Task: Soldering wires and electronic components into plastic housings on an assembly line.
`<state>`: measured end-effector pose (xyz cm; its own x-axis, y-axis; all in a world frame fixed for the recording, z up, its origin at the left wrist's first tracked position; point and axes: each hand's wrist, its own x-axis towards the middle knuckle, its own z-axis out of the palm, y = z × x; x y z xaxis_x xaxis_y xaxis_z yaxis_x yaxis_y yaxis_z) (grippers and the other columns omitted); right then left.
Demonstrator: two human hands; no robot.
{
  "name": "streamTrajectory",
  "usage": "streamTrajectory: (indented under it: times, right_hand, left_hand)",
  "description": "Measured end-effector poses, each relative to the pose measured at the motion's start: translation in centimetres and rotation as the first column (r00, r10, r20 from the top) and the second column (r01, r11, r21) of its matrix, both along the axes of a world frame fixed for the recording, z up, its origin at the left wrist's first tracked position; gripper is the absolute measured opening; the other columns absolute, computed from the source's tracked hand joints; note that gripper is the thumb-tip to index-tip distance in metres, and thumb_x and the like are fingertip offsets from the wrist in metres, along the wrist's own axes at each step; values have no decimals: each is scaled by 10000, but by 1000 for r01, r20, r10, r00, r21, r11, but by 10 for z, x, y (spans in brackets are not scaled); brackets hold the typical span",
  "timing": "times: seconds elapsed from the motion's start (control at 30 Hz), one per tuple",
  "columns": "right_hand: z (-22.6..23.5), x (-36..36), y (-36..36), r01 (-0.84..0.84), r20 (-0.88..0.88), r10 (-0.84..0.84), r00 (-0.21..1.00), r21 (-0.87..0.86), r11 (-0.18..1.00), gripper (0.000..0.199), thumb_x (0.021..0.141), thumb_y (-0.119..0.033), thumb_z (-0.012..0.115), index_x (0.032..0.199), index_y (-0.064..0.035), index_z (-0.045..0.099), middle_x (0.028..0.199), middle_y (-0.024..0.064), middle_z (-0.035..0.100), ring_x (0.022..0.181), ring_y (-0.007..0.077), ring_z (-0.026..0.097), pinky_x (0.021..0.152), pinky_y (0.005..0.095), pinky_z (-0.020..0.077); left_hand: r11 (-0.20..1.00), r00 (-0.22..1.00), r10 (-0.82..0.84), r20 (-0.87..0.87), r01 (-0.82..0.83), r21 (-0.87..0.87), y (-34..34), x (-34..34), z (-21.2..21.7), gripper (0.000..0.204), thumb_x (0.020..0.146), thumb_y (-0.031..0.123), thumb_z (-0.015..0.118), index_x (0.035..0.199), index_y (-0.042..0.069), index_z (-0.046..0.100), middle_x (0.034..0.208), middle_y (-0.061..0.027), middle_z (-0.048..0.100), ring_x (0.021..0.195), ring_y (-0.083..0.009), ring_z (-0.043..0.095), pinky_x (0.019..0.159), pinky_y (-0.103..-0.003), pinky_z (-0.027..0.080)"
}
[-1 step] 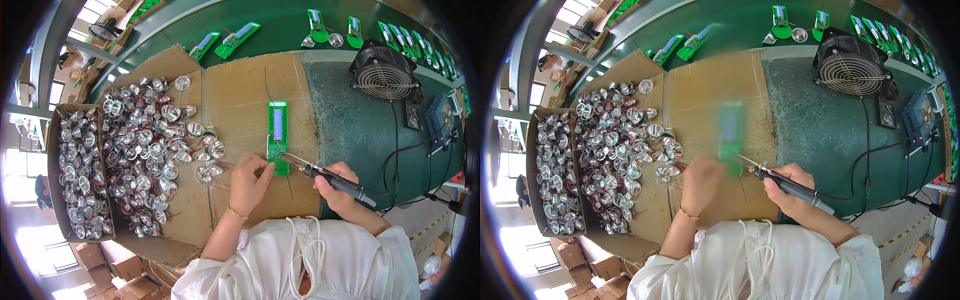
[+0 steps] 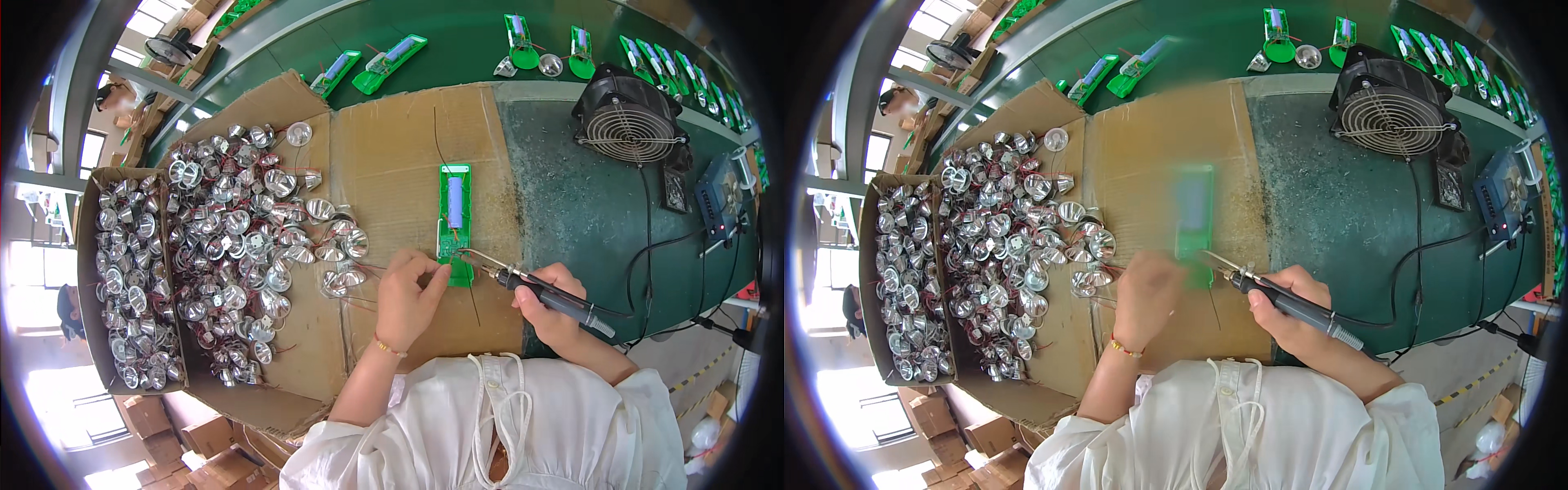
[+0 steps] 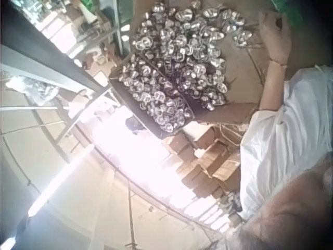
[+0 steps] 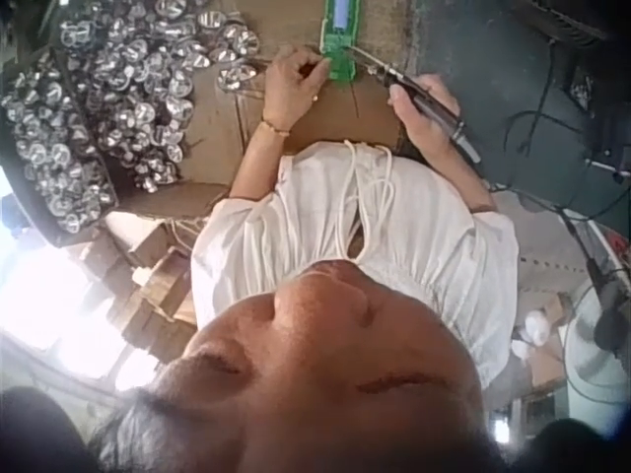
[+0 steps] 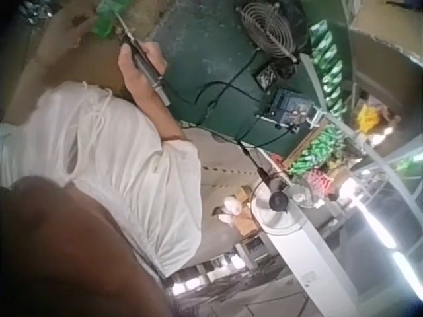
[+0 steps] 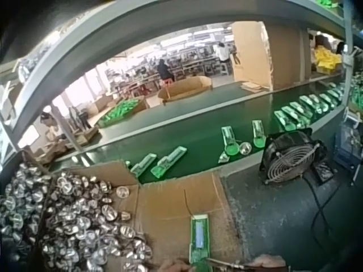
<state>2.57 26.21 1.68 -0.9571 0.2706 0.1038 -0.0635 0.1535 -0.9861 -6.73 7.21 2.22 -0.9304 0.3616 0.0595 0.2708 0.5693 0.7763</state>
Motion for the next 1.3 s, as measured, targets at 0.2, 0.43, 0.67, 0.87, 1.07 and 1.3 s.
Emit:
streamTrajectory:
  times: [0.2, 0.43, 0.67, 0.87, 1.07, 1.3]
  right_hand:
    - [-2, -1, -5, 46, 36, -43, 998, -72, 996, 165, 807, -95, 606, 825, 8, 478, 649, 91, 597, 556, 113, 578, 509, 238, 466]
    - [-4, 5, 2, 112, -10, -117, 993, -221, 969, 143, 818, -65, 602, 866, 20, 498, 704, 90, 602, 603, 110, 590, 541, 236, 480]
    - [-2, 5, 2, 111, 21, -109, 994, -222, 969, 148, 815, -72, 609, 858, 16, 497, 690, 90, 604, 597, 106, 590, 530, 234, 477]
    - [-5, 3, 1, 81, 3, -82, 997, -228, 970, 156, 809, -78, 620, 847, 14, 499, 674, 84, 611, 583, 98, 590, 513, 225, 467]
    - [-5, -7, -4, 77, 15, -75, 997, -234, 969, 155, 801, -75, 630, 833, 13, 506, 674, 77, 613, 584, 93, 592, 510, 218, 463]
    - [-3, -10, -6, 82, 74, -65, 995, -265, 961, 140, 800, -65, 630, 816, 8, 512, 676, 70, 613, 587, 88, 589, 514, 214, 465]
  left_hand:
    - [1000, 998, 28, 52, -28, 6, -1, -3, -2, 131, 763, 130, 658, 721, 11, 620, 747, -95, 551, 621, -210, 542, 554, -299, 427]
    - [999, 999, -2, 55, 1, 33, -1, -5, -3, 149, 770, 146, 649, 718, 10, 621, 746, -92, 547, 605, -206, 532, 550, -300, 420]
    - [1000, 987, 1, 158, -4, 19, -1, -4, 2, 156, 778, 152, 654, 737, 6, 619, 752, -90, 542, 597, -189, 535, 546, -286, 424]
    - [996, 992, 68, 104, -74, 54, 3, -5, 1, 165, 790, 156, 655, 743, 3, 616, 743, -92, 552, 595, -178, 552, 536, -278, 428]
    - [998, 991, 49, 127, -45, -38, 6, -13, 5, 204, 781, 188, 661, 701, 6, 615, 697, -96, 554, 576, -213, 548, 528, -305, 415]
    - [997, 989, 43, 139, -34, -67, 5, -16, 2, 218, 765, 212, 667, 683, 16, 619, 695, -99, 556, 578, -240, 539, 533, -328, 408]
